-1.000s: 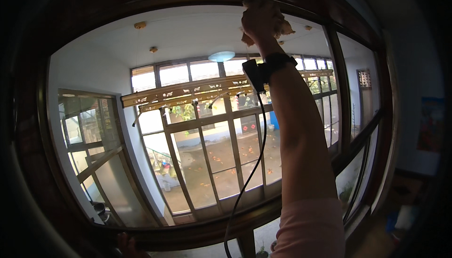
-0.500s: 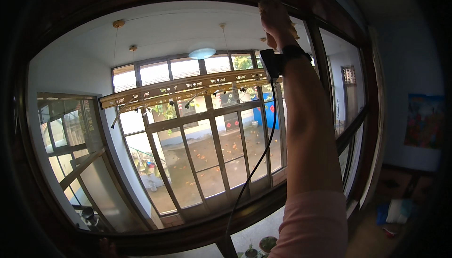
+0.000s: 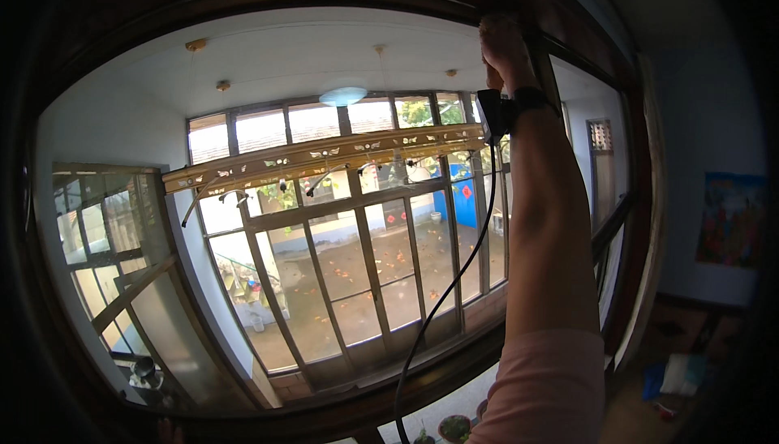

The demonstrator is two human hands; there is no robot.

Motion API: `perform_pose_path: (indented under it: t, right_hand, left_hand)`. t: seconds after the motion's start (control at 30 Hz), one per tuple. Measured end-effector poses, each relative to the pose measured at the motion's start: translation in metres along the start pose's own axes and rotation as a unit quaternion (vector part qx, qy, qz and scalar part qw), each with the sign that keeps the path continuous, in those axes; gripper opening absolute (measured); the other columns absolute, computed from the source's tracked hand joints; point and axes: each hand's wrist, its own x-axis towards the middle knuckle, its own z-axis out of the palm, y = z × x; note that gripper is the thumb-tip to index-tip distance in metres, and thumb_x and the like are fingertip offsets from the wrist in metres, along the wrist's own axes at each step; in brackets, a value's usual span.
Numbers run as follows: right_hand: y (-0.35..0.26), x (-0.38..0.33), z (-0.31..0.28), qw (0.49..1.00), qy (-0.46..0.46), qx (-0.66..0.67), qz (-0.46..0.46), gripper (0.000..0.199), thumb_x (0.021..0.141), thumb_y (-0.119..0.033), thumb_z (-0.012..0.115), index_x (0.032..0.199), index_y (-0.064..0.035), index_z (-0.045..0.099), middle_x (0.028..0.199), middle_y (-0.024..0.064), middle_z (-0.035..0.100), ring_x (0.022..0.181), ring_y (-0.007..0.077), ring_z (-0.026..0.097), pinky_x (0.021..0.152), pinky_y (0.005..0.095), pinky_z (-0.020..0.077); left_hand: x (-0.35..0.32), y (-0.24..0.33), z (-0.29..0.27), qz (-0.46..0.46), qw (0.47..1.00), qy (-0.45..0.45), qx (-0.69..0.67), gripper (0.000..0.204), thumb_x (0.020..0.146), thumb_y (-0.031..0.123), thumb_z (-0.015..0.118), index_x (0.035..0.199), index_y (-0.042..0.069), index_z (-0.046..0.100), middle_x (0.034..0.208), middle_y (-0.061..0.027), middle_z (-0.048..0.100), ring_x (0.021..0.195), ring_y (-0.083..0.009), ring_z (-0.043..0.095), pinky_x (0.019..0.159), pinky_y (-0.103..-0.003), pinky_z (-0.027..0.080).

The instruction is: The person wipes the wooden window frame and glass panes with a cloth, moving methodically across the surface. They briefly reposition a green plastic stool to reach higher sections of the window before continuing to clean the frame and glass.

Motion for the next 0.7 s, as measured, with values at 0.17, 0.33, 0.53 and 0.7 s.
perform_pose_path:
  t: [0.17, 0.33, 0.53, 0.7]
  right_hand:
    - [0.024, -0.010, 0.006, 0.990, 0.066, 0.111, 0.052, 0.018, 0.092, -0.014, 0.055, 0.101, -0.0030, 0.066, 0.113, 0.0215, 0.069, 0.110, 0.0359, 0.065, 0.102, 0.0468, 0.0491]
    - [0.047, -0.011, 0.002, 0.997, -0.033, 0.061, 0.028, 0.021, 0.094, -0.014, 0.054, 0.107, -0.0021, 0.064, 0.109, 0.0230, 0.069, 0.102, 0.0340, 0.068, 0.093, 0.0450, 0.0548]
    - [0.081, -0.017, 0.001, 0.955, 0.042, -0.290, -0.044, 0.024, 0.098, -0.020, 0.053, 0.114, -0.0051, 0.062, 0.112, 0.0184, 0.070, 0.098, 0.0321, 0.072, 0.086, 0.0457, 0.0594]
    - [0.124, -0.008, 0.006, 0.985, 0.019, -0.170, -0.021, 0.034, 0.100, -0.024, 0.053, 0.129, -0.0064, 0.057, 0.122, 0.0224, 0.067, 0.114, 0.0358, 0.066, 0.095, 0.0469, 0.0565]
  left_hand:
    - [-0.001, -0.001, 0.001, 0.028, 0.999, 0.009, 0.015, 0.059, 0.108, 0.045, 0.040, 0.134, -0.007, 0.053, 0.145, -0.0311, 0.050, 0.134, -0.0523, 0.045, 0.112, -0.062, 0.036]
    - [-0.008, 0.001, 0.001, -0.004, 0.999, -0.003, 0.034, 0.063, 0.108, 0.048, 0.040, 0.135, -0.007, 0.052, 0.145, -0.0312, 0.050, 0.134, -0.0522, 0.045, 0.112, -0.063, 0.035]
    - [-0.009, -0.006, -0.005, 0.011, 0.999, -0.028, 0.039, 0.068, 0.106, 0.053, 0.040, 0.135, -0.007, 0.051, 0.145, -0.0326, 0.048, 0.134, -0.0544, 0.044, 0.112, -0.064, 0.035]
    - [-0.008, -0.005, -0.005, 0.039, 0.998, -0.008, 0.053, 0.069, 0.105, 0.052, 0.041, 0.136, -0.008, 0.050, 0.144, -0.0341, 0.049, 0.132, -0.0571, 0.045, 0.109, -0.067, 0.037]
